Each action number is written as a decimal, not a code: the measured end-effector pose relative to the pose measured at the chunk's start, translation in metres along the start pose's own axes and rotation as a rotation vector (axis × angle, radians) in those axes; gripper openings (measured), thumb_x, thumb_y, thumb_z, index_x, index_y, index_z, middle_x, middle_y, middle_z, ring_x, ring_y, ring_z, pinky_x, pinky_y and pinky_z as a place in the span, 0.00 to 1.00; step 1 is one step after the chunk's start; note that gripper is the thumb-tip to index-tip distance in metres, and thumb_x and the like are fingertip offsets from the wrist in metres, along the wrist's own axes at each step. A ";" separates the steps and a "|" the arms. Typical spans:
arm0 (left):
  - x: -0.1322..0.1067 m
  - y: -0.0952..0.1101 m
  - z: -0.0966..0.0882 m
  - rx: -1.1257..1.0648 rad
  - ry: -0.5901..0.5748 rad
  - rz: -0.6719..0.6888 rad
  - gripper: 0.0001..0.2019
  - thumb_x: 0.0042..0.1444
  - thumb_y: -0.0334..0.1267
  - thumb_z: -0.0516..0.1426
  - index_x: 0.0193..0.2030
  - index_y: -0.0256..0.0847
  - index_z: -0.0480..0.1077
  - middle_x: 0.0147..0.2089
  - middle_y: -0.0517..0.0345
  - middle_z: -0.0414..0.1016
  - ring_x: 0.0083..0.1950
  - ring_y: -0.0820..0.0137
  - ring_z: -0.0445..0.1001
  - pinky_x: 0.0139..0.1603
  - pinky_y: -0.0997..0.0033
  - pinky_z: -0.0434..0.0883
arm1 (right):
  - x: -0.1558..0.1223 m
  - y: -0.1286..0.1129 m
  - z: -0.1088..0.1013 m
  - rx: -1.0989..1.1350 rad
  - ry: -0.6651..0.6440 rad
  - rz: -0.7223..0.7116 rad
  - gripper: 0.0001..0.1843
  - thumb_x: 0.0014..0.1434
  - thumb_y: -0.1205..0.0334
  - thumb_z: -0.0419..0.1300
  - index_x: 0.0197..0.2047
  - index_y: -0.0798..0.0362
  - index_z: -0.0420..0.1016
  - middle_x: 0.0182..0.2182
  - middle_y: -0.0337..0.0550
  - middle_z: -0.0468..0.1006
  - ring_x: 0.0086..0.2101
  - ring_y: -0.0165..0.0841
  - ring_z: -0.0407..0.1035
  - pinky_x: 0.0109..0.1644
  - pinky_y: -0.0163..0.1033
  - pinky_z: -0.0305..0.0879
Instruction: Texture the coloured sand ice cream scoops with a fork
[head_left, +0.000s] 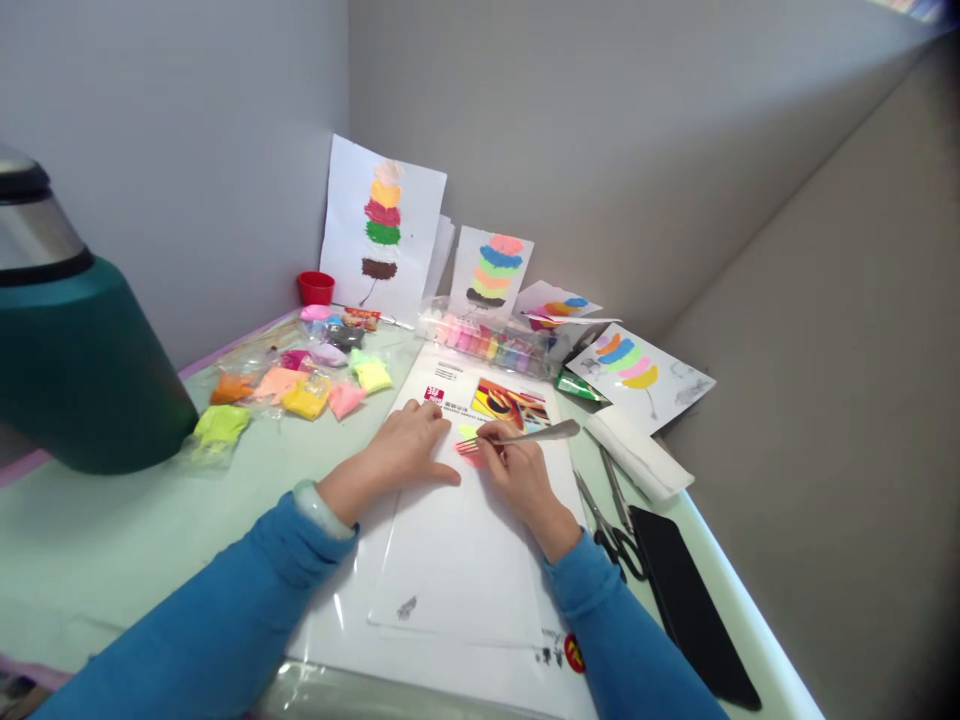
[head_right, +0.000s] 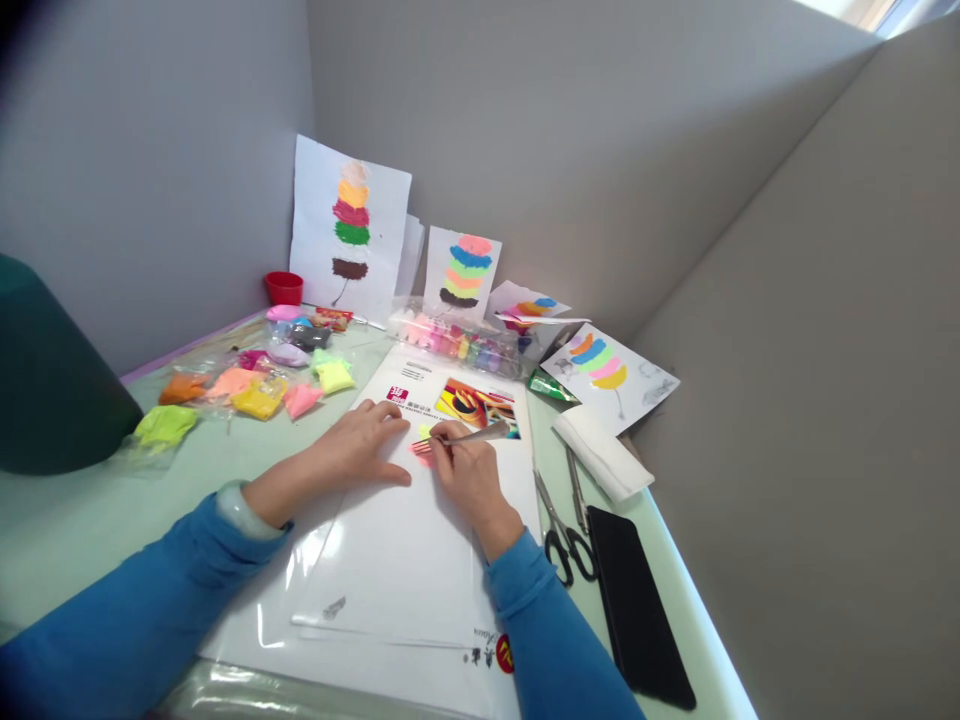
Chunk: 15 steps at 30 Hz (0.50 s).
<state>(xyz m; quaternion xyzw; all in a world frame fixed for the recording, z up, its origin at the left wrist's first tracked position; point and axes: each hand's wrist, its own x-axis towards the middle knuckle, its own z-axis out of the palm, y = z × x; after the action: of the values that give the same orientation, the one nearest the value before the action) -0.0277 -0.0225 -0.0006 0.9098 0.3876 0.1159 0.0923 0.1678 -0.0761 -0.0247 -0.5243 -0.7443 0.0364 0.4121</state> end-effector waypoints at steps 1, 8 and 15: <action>0.000 0.000 0.000 0.004 0.000 0.001 0.28 0.44 0.58 0.63 0.46 0.39 0.73 0.53 0.45 0.69 0.50 0.54 0.65 0.50 0.57 0.64 | 0.001 0.001 0.001 0.043 0.020 0.048 0.08 0.62 0.61 0.55 0.41 0.53 0.74 0.36 0.44 0.80 0.35 0.35 0.75 0.40 0.39 0.68; 0.000 -0.002 0.002 -0.007 0.010 -0.002 0.28 0.44 0.60 0.62 0.46 0.41 0.73 0.54 0.46 0.68 0.51 0.53 0.64 0.50 0.57 0.64 | 0.004 0.009 0.007 0.176 0.115 0.241 0.07 0.59 0.59 0.57 0.35 0.52 0.75 0.32 0.43 0.80 0.33 0.36 0.74 0.39 0.40 0.67; 0.001 -0.002 0.002 -0.009 0.013 -0.003 0.29 0.43 0.60 0.62 0.46 0.40 0.73 0.54 0.46 0.68 0.51 0.53 0.64 0.50 0.57 0.65 | 0.004 0.007 0.012 0.178 0.106 0.227 0.07 0.59 0.60 0.57 0.34 0.51 0.75 0.31 0.41 0.80 0.33 0.35 0.73 0.39 0.39 0.67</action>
<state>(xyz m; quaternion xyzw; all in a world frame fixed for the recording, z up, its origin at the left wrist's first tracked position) -0.0276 -0.0210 -0.0029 0.9080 0.3892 0.1234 0.0943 0.1648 -0.0650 -0.0331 -0.5678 -0.6512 0.1210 0.4887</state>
